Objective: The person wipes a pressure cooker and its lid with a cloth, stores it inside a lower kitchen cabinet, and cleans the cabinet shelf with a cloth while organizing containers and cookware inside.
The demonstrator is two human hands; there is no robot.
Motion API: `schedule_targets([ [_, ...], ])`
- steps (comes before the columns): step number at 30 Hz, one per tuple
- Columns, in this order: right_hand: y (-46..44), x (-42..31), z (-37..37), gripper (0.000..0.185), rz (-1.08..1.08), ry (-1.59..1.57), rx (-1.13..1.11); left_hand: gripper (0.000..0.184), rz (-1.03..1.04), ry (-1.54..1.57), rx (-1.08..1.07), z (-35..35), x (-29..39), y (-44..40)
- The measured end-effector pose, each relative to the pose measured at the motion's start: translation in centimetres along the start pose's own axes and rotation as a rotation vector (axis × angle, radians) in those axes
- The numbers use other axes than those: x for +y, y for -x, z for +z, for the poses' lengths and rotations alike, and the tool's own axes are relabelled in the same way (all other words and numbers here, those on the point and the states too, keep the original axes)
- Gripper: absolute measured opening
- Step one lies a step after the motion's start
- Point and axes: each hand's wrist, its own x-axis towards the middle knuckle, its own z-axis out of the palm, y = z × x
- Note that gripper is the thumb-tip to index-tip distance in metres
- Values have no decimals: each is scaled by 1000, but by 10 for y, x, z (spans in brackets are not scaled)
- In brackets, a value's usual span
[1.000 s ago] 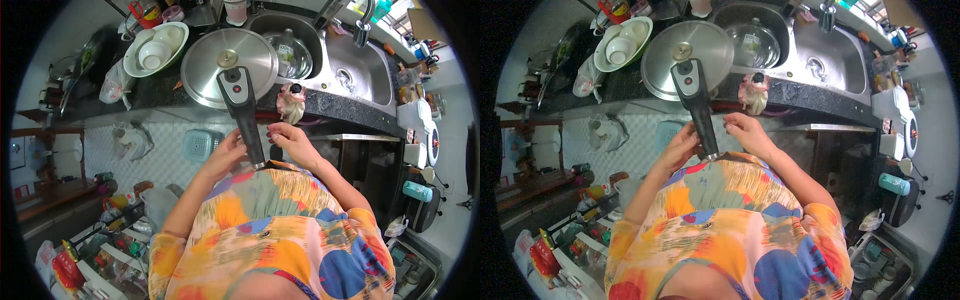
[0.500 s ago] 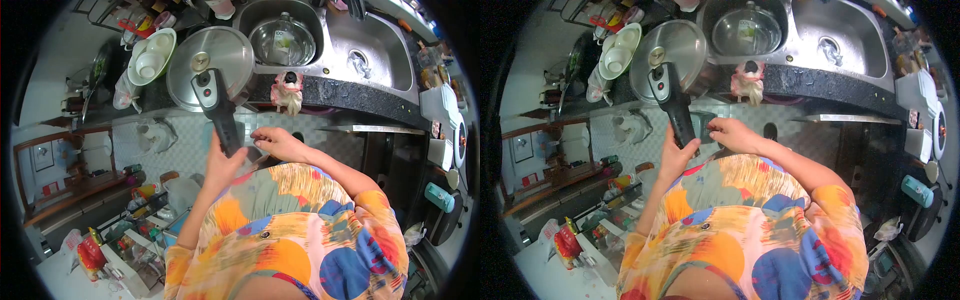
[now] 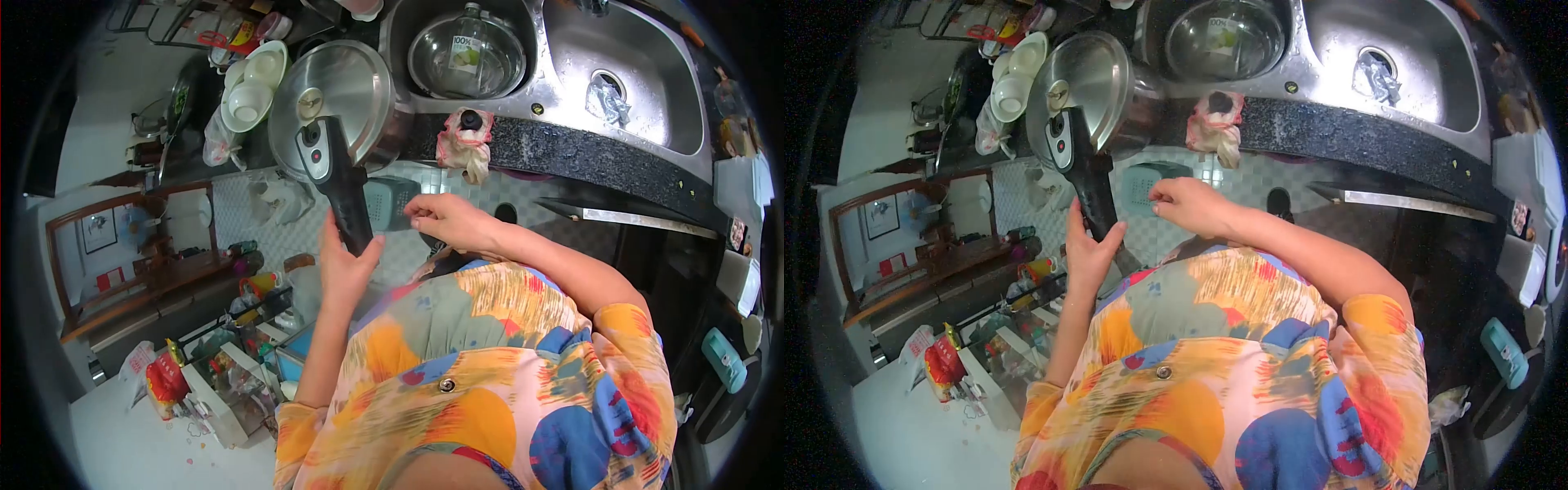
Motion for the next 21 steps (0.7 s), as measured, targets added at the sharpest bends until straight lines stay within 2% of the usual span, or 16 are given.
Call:
schedule_targets([
  [2,-8,4,6,37,40,-117,-63,79,201,-282,109,5,-11,1],
  [5,-20,-5,20,42,189,-453,-184,77,33,-180,33,-1,-8,0],
  [7,-24,-8,35,47,283,-658,-257,77,43,-217,35,-2,0,-1],
  [11,-35,8,60,41,140,-877,-369,76,5,-226,6,-4,14,-1],
  [14,-35,2,55,37,223,-991,-395,74,-60,-127,-32,-6,18,-1],
  [21,-41,4,55,34,201,-939,-399,75,-82,-171,-62,-7,24,-1],
])
